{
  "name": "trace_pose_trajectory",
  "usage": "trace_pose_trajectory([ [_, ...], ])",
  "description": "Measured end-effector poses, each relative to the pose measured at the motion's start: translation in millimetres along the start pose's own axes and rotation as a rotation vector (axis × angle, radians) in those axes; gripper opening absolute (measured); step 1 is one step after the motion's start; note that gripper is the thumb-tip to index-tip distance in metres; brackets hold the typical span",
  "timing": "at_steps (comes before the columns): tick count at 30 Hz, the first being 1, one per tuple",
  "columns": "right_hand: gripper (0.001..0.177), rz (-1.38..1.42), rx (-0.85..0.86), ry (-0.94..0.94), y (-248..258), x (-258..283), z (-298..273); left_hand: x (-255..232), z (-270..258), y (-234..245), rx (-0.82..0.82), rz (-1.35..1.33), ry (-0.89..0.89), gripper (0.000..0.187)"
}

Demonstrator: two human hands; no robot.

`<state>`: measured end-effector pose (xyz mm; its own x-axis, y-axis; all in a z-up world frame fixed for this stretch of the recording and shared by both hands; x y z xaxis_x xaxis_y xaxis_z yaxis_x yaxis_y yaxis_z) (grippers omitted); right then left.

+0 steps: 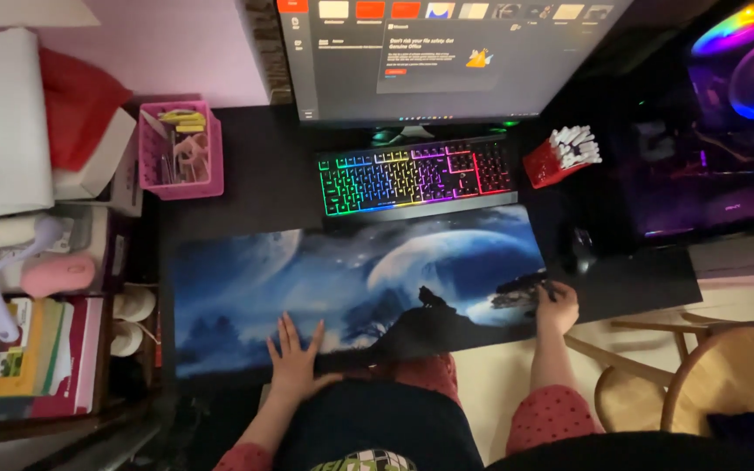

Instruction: The person wipes a computer monitor and desk surface with a dark cloth, then moves the keyboard and mouse aside. They wet the cloth in a mug on a nearby table, wipe the table, and return to the desk to place a large mousepad, reposition the keyboard and mouse, and place a pink speaker on the desk.

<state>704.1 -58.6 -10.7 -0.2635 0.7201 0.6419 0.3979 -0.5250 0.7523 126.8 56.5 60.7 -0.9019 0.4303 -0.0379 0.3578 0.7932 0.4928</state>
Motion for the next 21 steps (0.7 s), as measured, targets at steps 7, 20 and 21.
trace_pose_trajectory([
  [7,0.044,-0.455,0.018,-0.088,-14.5,32.1,18.2,19.9,47.9,45.2,-0.139,-0.348,-0.030,0.101],
  [20,0.055,-0.100,0.367,0.267,-130.3,165.3,166.3,61.9,299.4,211.2,-0.766,-1.206,-0.088,0.044],
  [21,0.059,-0.047,0.395,0.210,-139.8,159.6,173.4,61.8,301.4,215.7,-0.823,-1.206,-0.059,0.040],
])
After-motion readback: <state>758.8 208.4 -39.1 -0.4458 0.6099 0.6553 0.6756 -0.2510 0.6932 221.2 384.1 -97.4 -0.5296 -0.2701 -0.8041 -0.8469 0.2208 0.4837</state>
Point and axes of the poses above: each hand's wrist, its own z-axis towards the middle knuckle, its own y-axis out of the back of the hand, x = y × z, the point moved 4 cm from there along z, towards the middle knuckle, and after that the axes turned 11 degrees about x, right-handed, at the moved point
